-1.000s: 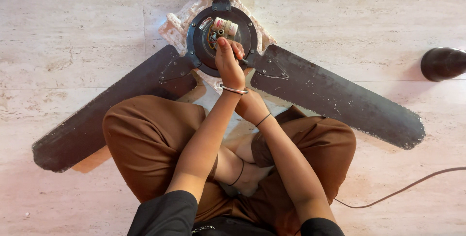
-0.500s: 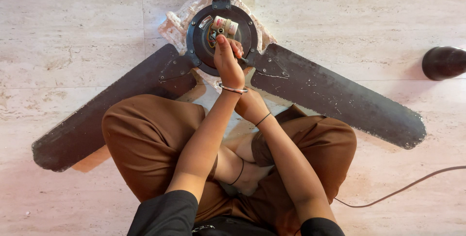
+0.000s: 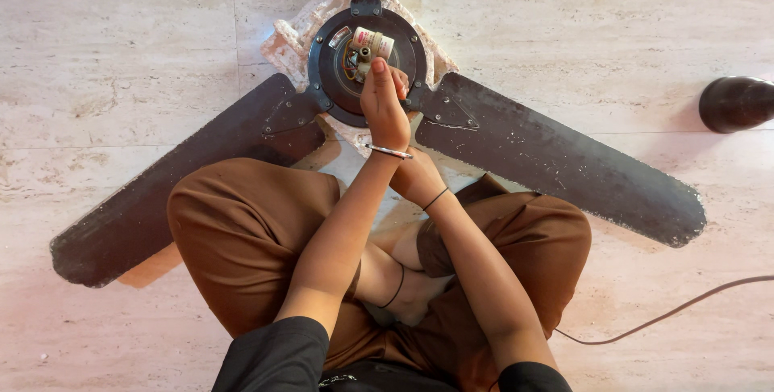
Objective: The person sits on the floor and uses a screwdriver to remove and reattach a fan blade to the motor housing. They loosen the screws, detach the blade, then reposition and tighten the screws to secure it back in place.
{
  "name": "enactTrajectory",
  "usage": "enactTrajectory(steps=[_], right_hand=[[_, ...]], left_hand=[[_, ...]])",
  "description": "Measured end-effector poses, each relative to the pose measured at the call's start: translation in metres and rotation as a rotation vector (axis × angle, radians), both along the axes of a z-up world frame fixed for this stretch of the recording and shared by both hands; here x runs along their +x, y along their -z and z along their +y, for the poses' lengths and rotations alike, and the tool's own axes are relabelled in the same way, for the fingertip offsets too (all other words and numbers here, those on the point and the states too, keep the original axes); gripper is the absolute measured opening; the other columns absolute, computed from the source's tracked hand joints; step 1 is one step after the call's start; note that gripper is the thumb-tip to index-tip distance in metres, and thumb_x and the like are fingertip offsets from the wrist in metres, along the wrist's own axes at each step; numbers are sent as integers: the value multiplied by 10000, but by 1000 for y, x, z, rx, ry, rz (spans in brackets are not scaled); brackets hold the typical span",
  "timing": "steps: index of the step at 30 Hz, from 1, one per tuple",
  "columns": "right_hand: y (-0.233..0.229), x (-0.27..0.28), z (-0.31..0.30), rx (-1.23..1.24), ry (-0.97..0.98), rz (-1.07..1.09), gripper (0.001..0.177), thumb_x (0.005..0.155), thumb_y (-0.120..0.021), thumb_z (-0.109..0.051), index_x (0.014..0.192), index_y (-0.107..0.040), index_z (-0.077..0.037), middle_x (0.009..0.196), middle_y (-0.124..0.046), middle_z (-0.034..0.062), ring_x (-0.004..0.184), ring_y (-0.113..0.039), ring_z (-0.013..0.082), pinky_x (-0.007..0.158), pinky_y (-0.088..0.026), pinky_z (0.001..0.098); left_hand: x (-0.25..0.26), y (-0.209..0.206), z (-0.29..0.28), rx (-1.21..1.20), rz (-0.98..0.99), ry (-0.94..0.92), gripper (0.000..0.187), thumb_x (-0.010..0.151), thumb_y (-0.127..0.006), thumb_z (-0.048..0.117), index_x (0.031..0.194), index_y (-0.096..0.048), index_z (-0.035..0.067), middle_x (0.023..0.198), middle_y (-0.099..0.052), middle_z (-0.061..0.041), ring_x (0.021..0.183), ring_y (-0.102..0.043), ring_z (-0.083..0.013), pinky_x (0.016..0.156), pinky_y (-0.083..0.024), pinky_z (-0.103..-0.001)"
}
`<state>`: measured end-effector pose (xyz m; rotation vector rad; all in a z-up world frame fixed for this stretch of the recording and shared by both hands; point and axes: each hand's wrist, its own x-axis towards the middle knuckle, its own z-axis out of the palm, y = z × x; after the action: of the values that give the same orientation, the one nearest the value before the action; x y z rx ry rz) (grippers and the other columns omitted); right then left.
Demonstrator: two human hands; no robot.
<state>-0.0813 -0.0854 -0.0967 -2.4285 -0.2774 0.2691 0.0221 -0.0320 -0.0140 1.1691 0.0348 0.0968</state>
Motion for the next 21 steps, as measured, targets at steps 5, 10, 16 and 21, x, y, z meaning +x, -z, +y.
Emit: enactTrajectory(steps=[5, 10, 16, 21], right_hand=[[-7, 1, 1, -10, 12, 9, 48, 821, -662, -97, 833, -676, -53, 835, -705, 168, 806, -665, 393, 664, -539, 482], [1, 2, 0, -30, -14, 21, 54, 825, -665, -106, 801, -675, -58, 820, -706, 156, 815, -664, 379, 663, -537, 476], [19, -3, -1, -44, -51, -82, 69, 821, -659, -133, 789, -666, -72, 806, -703, 133, 794, -671, 360, 655, -537, 460], [20, -3, 1, -23, -7, 12, 118, 840, -655, -164, 768, -664, -70, 774, -704, 136, 758, -667, 379, 651, -529, 477]], left_hand=[[3, -1, 3, 9, 12, 12, 518, 1129, -402, 453, 771, -444, 80, 715, -457, -26, 671, -411, -111, 657, -376, -271], [1, -3, 0, 61, -8, 11, 501, 1142, -394, 420, 776, -444, 81, 711, -443, -7, 668, -402, -102, 645, -369, -265], [-5, -6, -5, 270, -73, 25, 455, 1145, -379, 332, 795, -460, 52, 713, -468, -4, 652, -414, -93, 618, -371, -270], [-4, -9, -11, 331, -94, 5, 440, 1145, -374, 289, 802, -462, 29, 698, -456, -12, 653, -419, -106, 631, -394, -287]])
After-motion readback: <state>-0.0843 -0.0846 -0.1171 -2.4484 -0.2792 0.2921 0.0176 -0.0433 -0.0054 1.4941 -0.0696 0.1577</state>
